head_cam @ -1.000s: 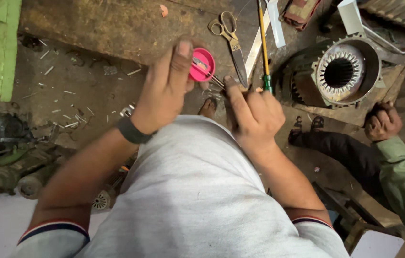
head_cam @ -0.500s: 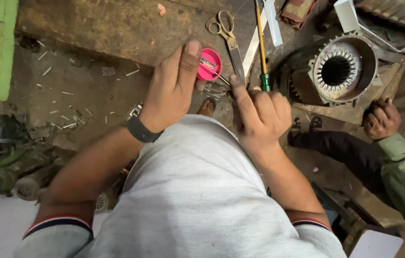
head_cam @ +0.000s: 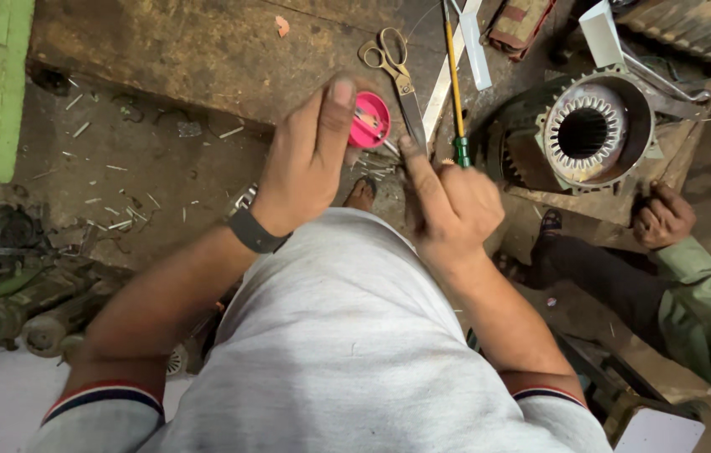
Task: The person cuts a strip of white insulating paper with scissors and fits paper pieces into the slots of an electric motor stator housing on the workbench. They turn and reposition the stator, press the paper into place by hand, and later handle a small pink container with a stick, dabbing at the stator slots.
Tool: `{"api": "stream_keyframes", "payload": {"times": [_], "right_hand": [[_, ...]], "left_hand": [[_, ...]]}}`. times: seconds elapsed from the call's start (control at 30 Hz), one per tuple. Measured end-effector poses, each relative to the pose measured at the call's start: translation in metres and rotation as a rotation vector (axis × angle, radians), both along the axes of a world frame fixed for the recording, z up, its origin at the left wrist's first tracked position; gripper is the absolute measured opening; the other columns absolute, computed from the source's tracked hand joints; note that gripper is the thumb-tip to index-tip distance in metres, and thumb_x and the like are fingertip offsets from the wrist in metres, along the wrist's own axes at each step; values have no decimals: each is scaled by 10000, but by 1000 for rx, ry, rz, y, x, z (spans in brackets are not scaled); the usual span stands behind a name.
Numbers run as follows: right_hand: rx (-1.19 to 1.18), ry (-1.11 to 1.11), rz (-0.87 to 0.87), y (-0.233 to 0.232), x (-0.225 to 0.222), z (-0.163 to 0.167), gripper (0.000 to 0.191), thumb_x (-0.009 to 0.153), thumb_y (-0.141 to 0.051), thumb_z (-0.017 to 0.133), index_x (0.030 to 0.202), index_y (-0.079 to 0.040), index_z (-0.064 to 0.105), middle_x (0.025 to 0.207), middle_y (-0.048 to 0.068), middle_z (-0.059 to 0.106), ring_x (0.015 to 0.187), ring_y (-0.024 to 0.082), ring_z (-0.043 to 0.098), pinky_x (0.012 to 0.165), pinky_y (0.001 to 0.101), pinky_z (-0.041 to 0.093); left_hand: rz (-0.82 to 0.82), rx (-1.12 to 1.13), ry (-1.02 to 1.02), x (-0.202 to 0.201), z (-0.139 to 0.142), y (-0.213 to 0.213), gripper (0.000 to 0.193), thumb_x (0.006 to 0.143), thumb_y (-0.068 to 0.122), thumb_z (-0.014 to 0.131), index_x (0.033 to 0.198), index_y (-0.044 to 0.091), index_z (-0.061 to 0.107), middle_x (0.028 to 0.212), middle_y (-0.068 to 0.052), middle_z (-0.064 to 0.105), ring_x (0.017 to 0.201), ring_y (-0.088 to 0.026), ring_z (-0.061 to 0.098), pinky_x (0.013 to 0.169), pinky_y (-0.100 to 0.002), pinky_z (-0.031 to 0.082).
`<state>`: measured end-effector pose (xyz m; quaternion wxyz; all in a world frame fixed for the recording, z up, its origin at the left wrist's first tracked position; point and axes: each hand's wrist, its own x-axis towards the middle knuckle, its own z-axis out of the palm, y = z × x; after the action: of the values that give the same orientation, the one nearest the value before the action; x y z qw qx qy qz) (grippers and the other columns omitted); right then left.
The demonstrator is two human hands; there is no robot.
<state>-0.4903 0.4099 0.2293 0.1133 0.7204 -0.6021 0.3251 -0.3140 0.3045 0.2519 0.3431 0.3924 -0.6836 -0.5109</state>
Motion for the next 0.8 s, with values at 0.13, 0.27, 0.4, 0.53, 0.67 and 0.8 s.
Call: {"api": "stream_keyframes", "payload": {"times": [0.13, 0.27, 0.4, 0.53, 0.67, 0.8], "right_hand": [[478, -1028, 98, -2, 10, 4, 250, 1064, -250, 664, 1224, -60, 693, 875, -55, 621, 758, 78, 569, 664, 302, 472], [713, -1372, 113, -11, 9, 5, 284, 938, -186, 695, 1191, -72, 636, 779, -74, 491, 650, 70, 454, 549, 271, 379], [-64, 86, 32, -16, 2, 0, 277, 1072, -219, 637, 1337, -142, 664, 774, 15, 505, 697, 199, 495, 646, 360, 396], [243, -597, 101, -13, 3, -12, 149, 1112, -217, 691, 1236, -139, 665, 791, 18, 515, 663, 126, 482, 596, 269, 373], [859, -1744, 120, -19, 0, -19, 183, 961, -223, 721, 1093, -95, 729, 758, 11, 557, 574, 101, 412, 488, 257, 275], [81, -278, 113, -24, 0, -14, 198, 1171, -308, 644, 1199, -117, 684, 836, 52, 552, 753, 184, 528, 684, 298, 410]], "left_hand": [[-193, -65, 109, 14, 0, -12, 546, 1186, 471, 326, 1267, 26, 633, 893, -48, 657, 728, -117, 606, 646, -304, 505], [-110, -100, -85, 16, 1, -21, 521, 1180, 444, 326, 1168, 39, 654, 783, -61, 650, 641, -126, 641, 601, -307, 512], [53, -103, -127, 8, 7, -8, 508, 1170, 433, 330, 1149, 42, 653, 729, -97, 636, 607, -185, 645, 612, -331, 501], [-81, -315, 98, 11, 10, -10, 495, 1235, 431, 308, 1208, 36, 604, 926, -121, 685, 810, -235, 712, 724, -381, 554], [-200, -322, 75, 19, 6, -26, 484, 1230, 386, 305, 1182, 7, 601, 956, -166, 674, 906, -312, 691, 807, -416, 536], [69, -92, -231, 12, 4, -20, 486, 1159, 397, 364, 1063, 13, 647, 789, -165, 666, 722, -307, 702, 692, -385, 511]]}}
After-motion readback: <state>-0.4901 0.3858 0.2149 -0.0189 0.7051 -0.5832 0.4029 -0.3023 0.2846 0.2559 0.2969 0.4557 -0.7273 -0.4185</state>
